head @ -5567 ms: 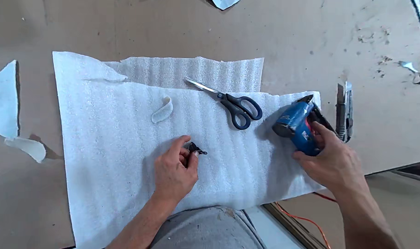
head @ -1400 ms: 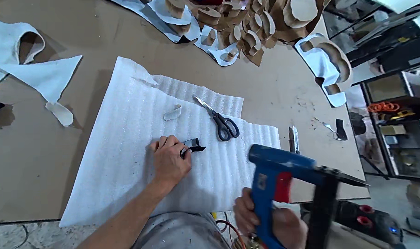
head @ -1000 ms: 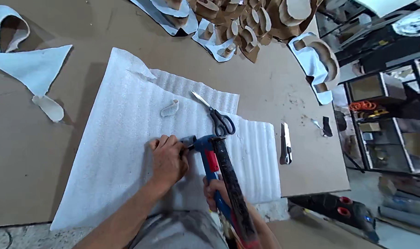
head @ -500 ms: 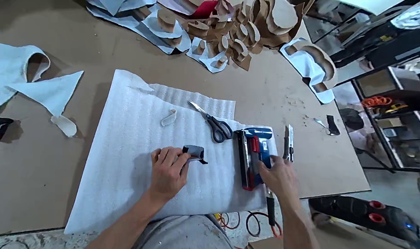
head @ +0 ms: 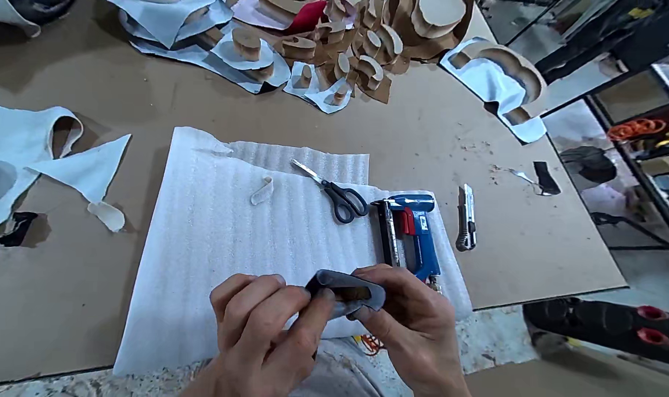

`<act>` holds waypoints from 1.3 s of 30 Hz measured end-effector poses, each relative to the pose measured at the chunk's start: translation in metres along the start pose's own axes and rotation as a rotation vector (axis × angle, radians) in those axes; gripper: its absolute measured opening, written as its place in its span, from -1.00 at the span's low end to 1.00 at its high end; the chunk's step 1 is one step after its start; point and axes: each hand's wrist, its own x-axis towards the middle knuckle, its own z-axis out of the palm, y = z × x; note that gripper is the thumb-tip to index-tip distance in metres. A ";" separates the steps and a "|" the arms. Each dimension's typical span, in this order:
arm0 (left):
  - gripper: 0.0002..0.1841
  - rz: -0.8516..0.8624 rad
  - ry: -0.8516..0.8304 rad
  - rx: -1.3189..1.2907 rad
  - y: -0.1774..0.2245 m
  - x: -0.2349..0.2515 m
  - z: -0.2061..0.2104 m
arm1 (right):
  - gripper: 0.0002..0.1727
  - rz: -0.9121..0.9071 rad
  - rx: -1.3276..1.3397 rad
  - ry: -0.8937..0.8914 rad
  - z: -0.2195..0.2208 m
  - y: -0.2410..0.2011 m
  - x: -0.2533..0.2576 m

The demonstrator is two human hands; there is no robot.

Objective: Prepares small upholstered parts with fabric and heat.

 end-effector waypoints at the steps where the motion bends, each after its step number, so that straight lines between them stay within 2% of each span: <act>1: -0.75 0.016 0.005 -0.010 0.002 0.002 -0.002 | -0.74 0.016 0.061 -0.018 -0.002 -0.001 -0.001; 4: -0.71 0.058 0.016 -0.045 0.003 0.005 -0.005 | -0.71 0.009 0.172 -0.050 -0.004 -0.002 0.001; 12: -0.70 0.073 0.016 -0.079 0.000 0.006 -0.007 | -0.70 -0.020 0.100 -0.045 0.001 -0.005 0.000; 15: -0.64 -0.075 -0.101 -0.247 0.001 0.008 -0.005 | -0.67 0.010 0.057 -0.016 0.004 -0.007 0.000; 18: -0.83 -0.345 -0.180 -0.544 0.001 0.014 0.000 | -0.68 0.022 -0.037 0.035 0.007 -0.008 -0.001; 20: -0.86 -0.505 -0.201 -0.688 0.002 0.018 0.001 | -0.69 0.002 -0.101 0.050 0.008 -0.008 -0.002; 25: -0.82 -0.692 -0.273 -0.871 0.003 0.024 0.001 | -0.63 0.029 -0.053 0.024 0.007 -0.007 -0.003; 28: -0.83 -0.635 -0.298 -0.834 0.005 0.024 0.002 | -0.72 -0.050 -0.109 0.059 0.007 -0.006 -0.004; 33: -0.92 -0.380 -0.231 -0.537 0.006 0.022 -0.002 | -0.74 -0.317 -0.561 0.093 0.002 -0.003 -0.008; 35: -0.92 -0.389 -0.248 -0.525 0.010 0.023 -0.004 | -0.75 -0.414 -0.694 0.143 0.003 -0.002 -0.007; 38: -0.87 -0.515 -0.312 -0.683 0.014 0.023 -0.004 | -0.75 -0.480 -0.776 0.153 0.003 -0.002 -0.006; 39: -0.87 -0.504 -0.311 -0.698 0.014 0.023 -0.005 | -0.74 -0.487 -0.785 0.149 0.003 -0.003 -0.007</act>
